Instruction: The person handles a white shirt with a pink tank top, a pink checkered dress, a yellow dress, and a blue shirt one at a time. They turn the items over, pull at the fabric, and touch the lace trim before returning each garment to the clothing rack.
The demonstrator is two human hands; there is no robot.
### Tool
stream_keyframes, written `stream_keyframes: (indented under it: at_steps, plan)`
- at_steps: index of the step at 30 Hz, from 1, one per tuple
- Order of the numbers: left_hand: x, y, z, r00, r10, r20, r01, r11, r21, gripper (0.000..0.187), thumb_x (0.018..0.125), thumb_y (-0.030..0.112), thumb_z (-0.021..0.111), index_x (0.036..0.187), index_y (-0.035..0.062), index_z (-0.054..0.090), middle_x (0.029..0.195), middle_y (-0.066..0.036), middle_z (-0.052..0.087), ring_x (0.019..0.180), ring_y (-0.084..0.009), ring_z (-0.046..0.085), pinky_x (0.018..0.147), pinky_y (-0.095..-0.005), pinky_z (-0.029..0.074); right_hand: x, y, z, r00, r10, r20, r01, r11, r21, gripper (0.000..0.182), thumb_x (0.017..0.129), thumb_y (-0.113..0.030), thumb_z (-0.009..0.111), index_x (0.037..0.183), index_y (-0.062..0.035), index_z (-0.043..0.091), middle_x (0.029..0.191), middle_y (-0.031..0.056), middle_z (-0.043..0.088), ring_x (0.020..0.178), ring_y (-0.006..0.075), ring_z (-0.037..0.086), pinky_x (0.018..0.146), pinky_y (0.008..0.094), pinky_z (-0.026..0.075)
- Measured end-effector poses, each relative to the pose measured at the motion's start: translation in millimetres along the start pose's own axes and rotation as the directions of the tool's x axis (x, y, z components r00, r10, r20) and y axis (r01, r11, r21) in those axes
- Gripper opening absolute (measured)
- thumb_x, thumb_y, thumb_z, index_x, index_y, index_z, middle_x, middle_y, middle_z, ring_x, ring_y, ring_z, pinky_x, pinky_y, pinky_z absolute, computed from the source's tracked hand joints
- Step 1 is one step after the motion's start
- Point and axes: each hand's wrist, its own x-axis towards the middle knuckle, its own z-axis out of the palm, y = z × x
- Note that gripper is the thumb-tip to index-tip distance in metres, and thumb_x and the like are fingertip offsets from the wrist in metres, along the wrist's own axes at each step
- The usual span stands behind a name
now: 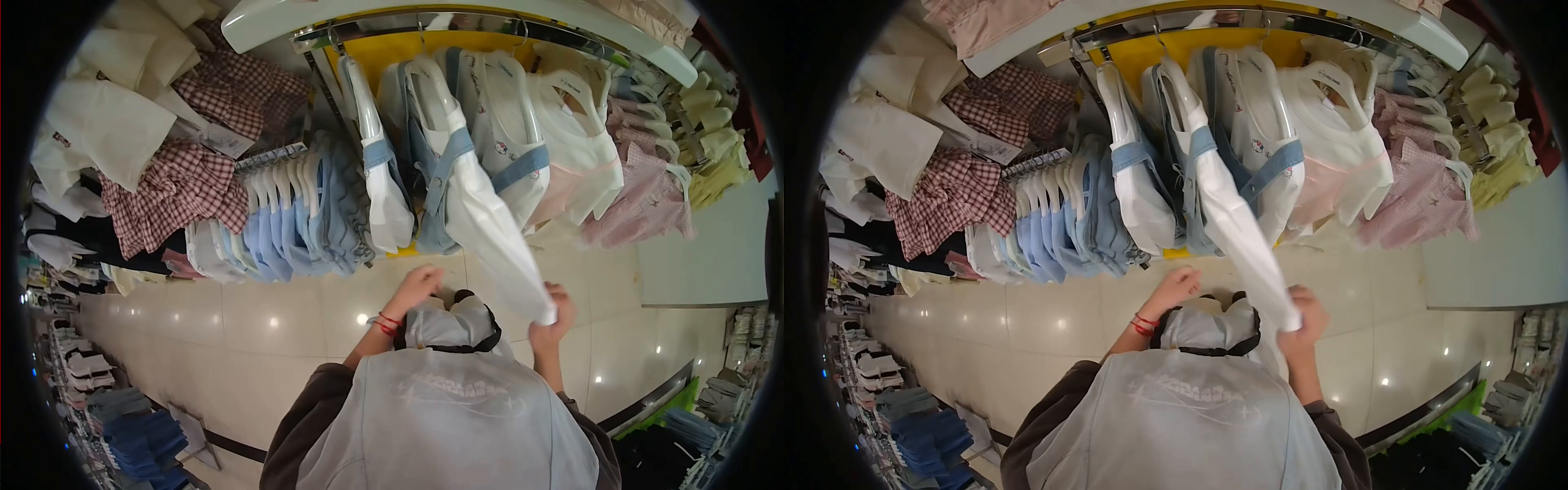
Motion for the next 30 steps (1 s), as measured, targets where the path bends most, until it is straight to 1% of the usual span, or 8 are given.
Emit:
stream_keyframes:
  at_steps: [3, 6, 9, 12, 15, 17, 21, 30]
  plan:
    - [-1, -37, -44, 0.933, -0.116, -0.342, 0.035, 0.972, -0.233, 0.033, 0.083, 0.028, 0.056, 0.101, 0.0012, 0.049, 0.091, -0.007, 0.054, 0.082, -0.0135, 0.053, 0.07, -0.027, 0.044, 8, 21, -11, 0.97, 0.21, -0.125, -0.204, 0.977, 0.058, 0.012, 0.077, 0.0, 0.05, 0.087, -0.0024, 0.045, 0.078, 0.0094, 0.052, 0.071, 0.0171, 0.052, 0.061, 0.0287, 0.042]
    - [13, -52, -72, 0.643, 0.118, -0.757, -0.115, 0.992, 0.057, 0.052, 0.081, 0.028, 0.059, 0.119, 0.0014, 0.037, 0.107, -0.01, 0.049, 0.097, -0.0202, 0.051, 0.077, -0.0318, 0.044, 15, 25, -6, 0.911, 0.383, -0.156, -0.358, 0.919, 0.166, 0.026, 0.079, 0.001, 0.05, 0.101, -0.003, 0.038, 0.091, 0.0094, 0.048, 0.081, 0.014, 0.05, 0.066, 0.0272, 0.042]
    - [20, -36, -85, 0.574, 0.451, -0.684, -0.267, 0.892, 0.364, 0.046, 0.082, 0.026, 0.058, 0.117, 0.0003, 0.042, 0.106, -0.013, 0.055, 0.096, -0.024, 0.054, 0.079, -0.034, 0.044, 4, 34, 7, 0.864, 0.504, -0.008, -0.49, 0.843, 0.22, 0.038, 0.077, 0.003, 0.051, 0.11, -0.0024, 0.032, 0.1, 0.0106, 0.043, 0.083, 0.015, 0.049, 0.071, 0.0277, 0.042]
    - [12, 7, -83, 0.87, 0.372, -0.323, -0.241, 0.894, 0.378, 0.035, 0.084, 0.025, 0.054, 0.107, -0.0009, 0.052, 0.097, -0.017, 0.06, 0.089, -0.0286, 0.058, 0.076, -0.0342, 0.044, -10, 32, 38, 0.887, 0.438, 0.144, -0.451, 0.89, 0.072, 0.049, 0.073, 0.004, 0.054, 0.115, -0.0006, 0.03, 0.104, 0.0117, 0.041, 0.082, 0.0178, 0.05, 0.074, 0.0296, 0.043]
    - [9, 24, -55, 0.972, 0.152, -0.179, -0.018, 0.81, 0.586, 0.028, 0.086, 0.024, 0.049, 0.096, -0.0012, 0.057, 0.083, -0.019, 0.062, 0.079, -0.0334, 0.06, 0.071, -0.035, 0.045, -22, 23, 63, 0.826, 0.39, 0.406, -0.439, 0.898, 0.032, 0.061, 0.07, 0.006, 0.058, 0.121, -0.0018, 0.026, 0.11, 0.0132, 0.038, 0.091, 0.0209, 0.051, 0.077, 0.0308, 0.045]
    - [-5, 39, -23, 0.941, 0.334, -0.056, -0.29, 0.881, 0.375, 0.028, 0.087, 0.023, 0.046, 0.094, -0.0014, 0.058, 0.08, -0.02, 0.061, 0.076, -0.0358, 0.059, 0.067, -0.0373, 0.045, -21, 12, 78, 0.781, 0.349, 0.518, -0.406, 0.914, -0.003, 0.061, 0.068, 0.005, 0.061, 0.119, -0.003, 0.029, 0.111, 0.0153, 0.038, 0.092, 0.0246, 0.052, 0.077, 0.0322, 0.045]
    - [-29, 71, 1, 0.964, 0.254, 0.077, -0.265, 0.931, 0.251, 0.025, 0.087, 0.02, 0.046, 0.092, -0.0022, 0.057, 0.078, -0.02, 0.061, 0.074, -0.0357, 0.059, 0.067, -0.0369, 0.045, -21, 11, 92, 0.845, 0.128, 0.519, -0.068, 0.989, -0.133, 0.054, 0.067, 0.0, 0.064, 0.115, -0.0053, 0.038, 0.107, 0.0169, 0.044, 0.089, 0.0288, 0.054, 0.074, 0.0336, 0.046]
    - [-31, 84, -1, 0.913, 0.395, 0.1, -0.406, 0.902, 0.145, 0.024, 0.083, 0.021, 0.056, 0.094, -0.0003, 0.054, 0.092, -0.013, 0.058, 0.087, -0.0238, 0.056, 0.076, -0.0317, 0.043, -29, 29, 77, 0.551, 0.598, 0.582, -0.729, 0.684, -0.013, 0.021, 0.08, -0.004, 0.046, 0.101, -0.0015, 0.049, 0.086, 0.0116, 0.056, 0.088, 0.0185, 0.054, 0.076, 0.0311, 0.042]
